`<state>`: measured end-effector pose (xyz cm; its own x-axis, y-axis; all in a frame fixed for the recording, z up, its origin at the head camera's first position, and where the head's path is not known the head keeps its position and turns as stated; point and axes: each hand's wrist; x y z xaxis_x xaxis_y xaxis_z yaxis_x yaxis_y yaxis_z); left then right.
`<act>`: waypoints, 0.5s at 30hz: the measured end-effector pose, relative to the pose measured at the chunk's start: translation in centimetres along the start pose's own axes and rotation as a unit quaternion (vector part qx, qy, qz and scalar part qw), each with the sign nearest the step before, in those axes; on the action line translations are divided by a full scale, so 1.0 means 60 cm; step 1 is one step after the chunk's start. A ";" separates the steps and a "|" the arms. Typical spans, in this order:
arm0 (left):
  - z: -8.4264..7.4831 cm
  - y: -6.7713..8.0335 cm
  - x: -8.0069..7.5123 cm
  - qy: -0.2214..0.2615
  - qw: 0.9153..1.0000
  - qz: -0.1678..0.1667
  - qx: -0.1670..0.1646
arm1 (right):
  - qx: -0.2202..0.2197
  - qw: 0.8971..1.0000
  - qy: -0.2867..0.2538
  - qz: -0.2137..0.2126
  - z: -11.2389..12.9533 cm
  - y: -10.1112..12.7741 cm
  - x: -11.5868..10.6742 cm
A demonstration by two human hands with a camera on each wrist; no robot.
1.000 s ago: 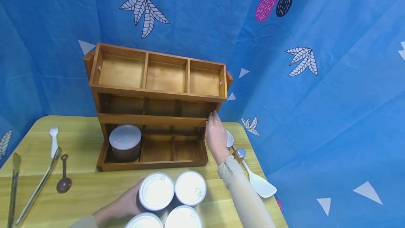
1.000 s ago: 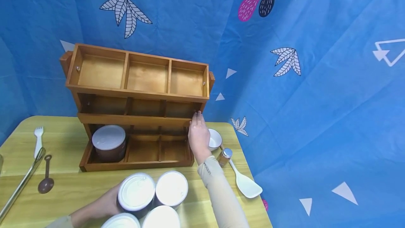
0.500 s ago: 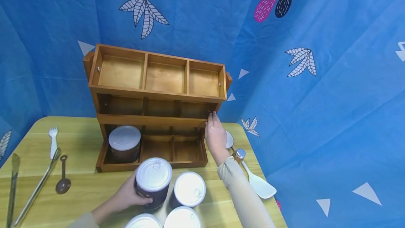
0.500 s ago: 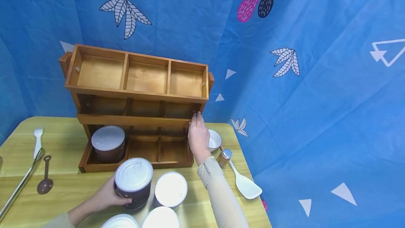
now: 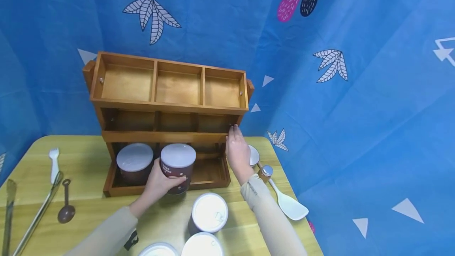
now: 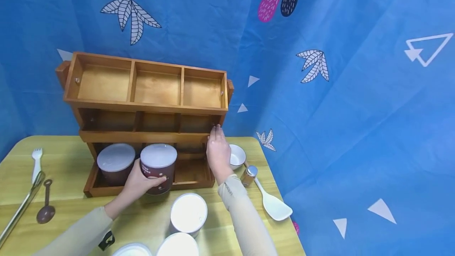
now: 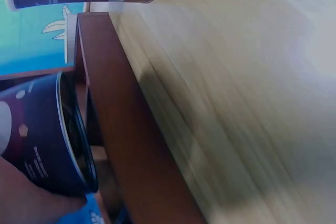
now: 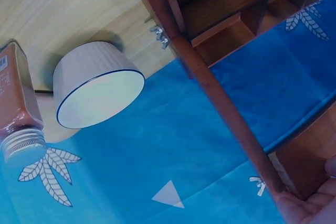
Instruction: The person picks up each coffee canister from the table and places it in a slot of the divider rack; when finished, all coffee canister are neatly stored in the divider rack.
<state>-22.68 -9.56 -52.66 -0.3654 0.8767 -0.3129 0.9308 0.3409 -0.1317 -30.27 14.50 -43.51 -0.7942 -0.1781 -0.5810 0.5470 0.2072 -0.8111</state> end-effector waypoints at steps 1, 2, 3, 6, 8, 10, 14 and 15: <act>0.002 -0.005 0.007 0.000 1.000 -0.009 -0.006 | 0.000 1.000 0.002 -0.001 0.000 0.000 0.001; 0.004 -0.010 0.013 0.001 1.000 -0.020 -0.013 | 0.000 1.000 0.001 -0.002 0.001 0.001 0.001; 0.006 -0.015 0.018 0.002 0.999 -0.031 -0.018 | 0.000 1.000 0.002 -0.001 0.002 0.001 0.002; 0.014 -0.028 0.028 -0.002 0.998 -0.062 -0.028 | -0.005 1.000 0.002 0.005 0.005 0.001 0.004; 0.019 -0.034 0.033 -0.011 0.996 -0.080 -0.028 | -0.009 1.000 0.006 0.009 0.006 0.001 0.005; 0.025 -0.041 0.040 -0.012 0.995 -0.093 -0.020 | -0.012 1.000 0.013 0.011 0.005 0.000 0.005; 0.038 -0.050 0.059 -0.019 0.993 -0.112 0.011 | -0.010 1.000 0.025 0.002 0.000 -0.001 0.005; 0.041 -0.051 0.065 -0.017 0.993 -0.117 0.017 | -0.008 1.000 0.025 -0.002 -0.002 -0.001 0.005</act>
<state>-26.97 -8.05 -55.81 -0.5727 0.7621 -0.3021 0.8195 0.5224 -0.2358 -30.56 14.53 -43.62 -0.8085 -0.1308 -0.5738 0.5401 0.2224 -0.8117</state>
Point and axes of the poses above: each hand's wrist, its own y-axis away from the middle knuckle, its own x-axis out of the palm, z = x × y, and after that the axes turned 13 degrees about -z, right-handed
